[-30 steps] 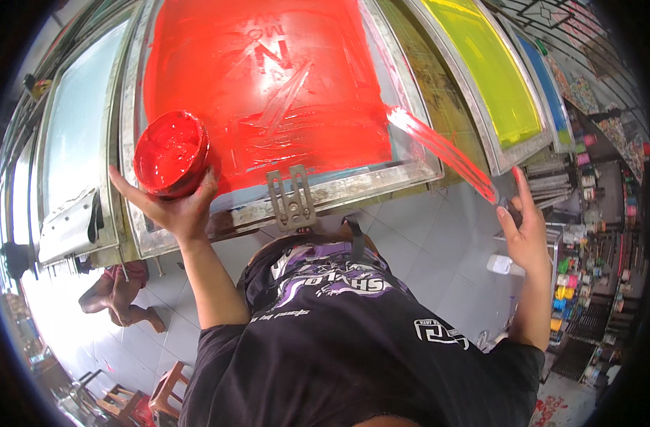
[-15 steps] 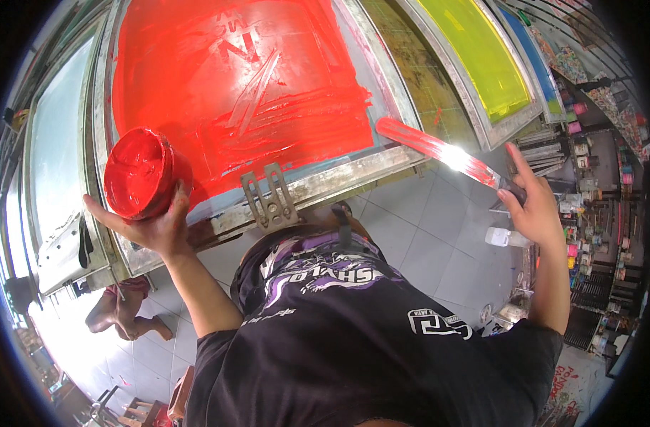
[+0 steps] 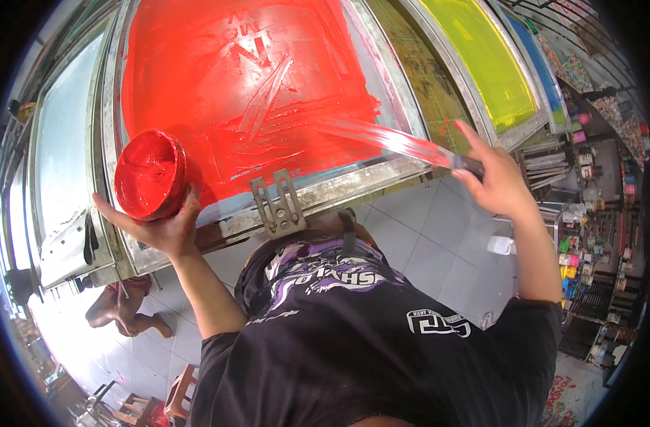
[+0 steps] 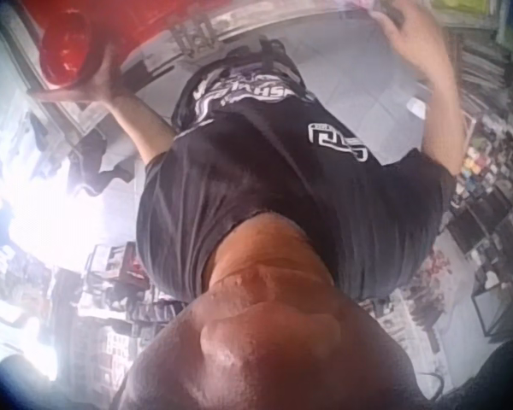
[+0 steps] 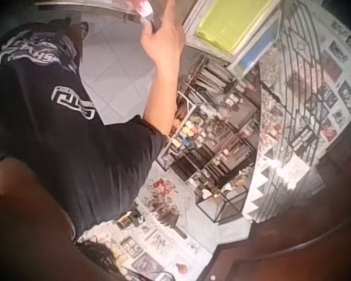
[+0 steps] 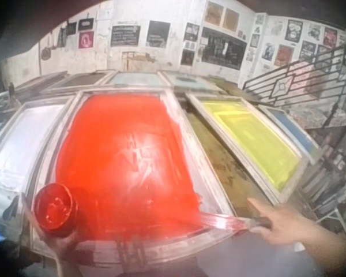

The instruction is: The person scoops red ink from a container and spreads it evenly across a screen printing frame using a squeegee. They repeatedly reload the squeegee and smooth the ink layer to cover the mesh surface.

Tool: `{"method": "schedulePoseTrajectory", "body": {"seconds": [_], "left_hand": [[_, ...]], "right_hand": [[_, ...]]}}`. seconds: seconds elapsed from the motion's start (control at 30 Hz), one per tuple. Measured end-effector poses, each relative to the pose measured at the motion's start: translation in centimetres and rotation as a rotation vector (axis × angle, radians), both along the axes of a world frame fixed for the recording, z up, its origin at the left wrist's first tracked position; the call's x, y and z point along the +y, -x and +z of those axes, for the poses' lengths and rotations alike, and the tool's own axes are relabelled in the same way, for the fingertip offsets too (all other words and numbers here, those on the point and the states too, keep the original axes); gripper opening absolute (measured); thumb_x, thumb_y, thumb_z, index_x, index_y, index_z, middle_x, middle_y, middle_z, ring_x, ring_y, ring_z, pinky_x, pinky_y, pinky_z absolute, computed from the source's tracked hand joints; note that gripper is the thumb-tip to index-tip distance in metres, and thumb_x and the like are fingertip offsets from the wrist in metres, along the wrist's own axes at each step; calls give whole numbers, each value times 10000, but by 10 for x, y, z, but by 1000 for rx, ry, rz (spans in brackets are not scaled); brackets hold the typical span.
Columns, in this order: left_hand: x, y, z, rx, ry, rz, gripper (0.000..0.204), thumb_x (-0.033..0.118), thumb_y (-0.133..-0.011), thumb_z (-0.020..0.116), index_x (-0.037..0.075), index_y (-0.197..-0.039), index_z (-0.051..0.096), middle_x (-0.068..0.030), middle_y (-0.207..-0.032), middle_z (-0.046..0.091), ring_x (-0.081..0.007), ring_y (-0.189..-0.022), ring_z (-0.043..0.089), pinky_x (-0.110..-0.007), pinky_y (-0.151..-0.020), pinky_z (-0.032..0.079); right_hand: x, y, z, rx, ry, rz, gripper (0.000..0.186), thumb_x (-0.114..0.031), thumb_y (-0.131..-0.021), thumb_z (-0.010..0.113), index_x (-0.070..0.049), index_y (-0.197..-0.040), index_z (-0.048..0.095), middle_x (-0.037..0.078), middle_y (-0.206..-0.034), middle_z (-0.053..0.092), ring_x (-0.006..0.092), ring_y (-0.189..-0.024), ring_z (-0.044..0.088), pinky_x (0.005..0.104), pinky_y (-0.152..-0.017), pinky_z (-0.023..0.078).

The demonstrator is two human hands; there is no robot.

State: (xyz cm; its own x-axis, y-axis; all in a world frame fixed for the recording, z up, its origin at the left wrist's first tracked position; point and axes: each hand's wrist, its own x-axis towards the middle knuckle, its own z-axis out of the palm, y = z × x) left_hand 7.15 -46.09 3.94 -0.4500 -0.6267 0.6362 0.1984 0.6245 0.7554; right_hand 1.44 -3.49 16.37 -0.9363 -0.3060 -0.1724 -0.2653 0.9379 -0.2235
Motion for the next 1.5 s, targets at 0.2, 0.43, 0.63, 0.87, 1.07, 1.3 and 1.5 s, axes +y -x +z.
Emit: {"method": "schedulePoseTrajectory", "body": {"seconds": [0.2,0.43,0.63,0.87,1.07,1.3,1.5], "left_hand": [[0,0,-1,2,-26,-24,1271,232,-398,854,-13,-1426,149,-167,-1434,240,-277,-1275,371,-414,-1074,345],[1,-1,-2,19,-32,-37,1287,265,-387,850,-16,-1426,144,-176,-1432,237,-278,-1281,363,-420,-1069,350],[2,0,1,12,-48,-40,1292,269,-380,848,-16,-1424,143,-175,-1423,247,-281,-1276,366,-417,-1069,350],[4,-1,3,60,-44,-81,1223,157,-426,839,-7,-1428,157,-156,-1347,353,-294,-1200,457,-433,-1024,401],[2,-3,1,56,-29,-80,1211,141,-428,831,-8,-1426,160,-158,-1342,358,-294,-1192,462,-430,-1017,412],[6,-1,5,26,-81,-93,1270,212,-393,843,-11,-1425,137,-148,-1367,308,-261,-1179,465,-394,-1026,402],[1,-1,3,31,8,-50,1275,239,-388,840,-10,-1424,138,-144,-1349,318,-265,-1177,468,-395,-1024,404]], "right_hand": [[10,18,-4,14,184,-94,783,-264,-782,700,-193,-1442,285,150,-944,661,327,-848,618,414,-780,456],[48,15,31,88,2,-198,782,-189,-782,695,-157,-1446,283,76,-650,590,206,-670,544,308,-714,441],[43,24,22,52,-95,-119,803,-226,-772,703,-162,-1447,274,137,-749,646,273,-762,604,346,-763,457],[-14,41,-9,-17,116,-77,810,-265,-773,707,-161,-1447,270,169,-835,664,309,-865,618,365,-797,460],[18,30,20,14,212,-169,854,-203,-739,734,-137,-1450,266,134,-784,645,230,-739,583,334,-747,443],[56,17,23,-27,-23,-241,873,-180,-724,737,-142,-1454,260,158,-810,640,241,-749,580,342,-732,441],[-10,44,-27,-63,105,-108,877,-259,-731,739,-169,-1455,252,190,-949,644,280,-946,610,361,-828,460]]}}
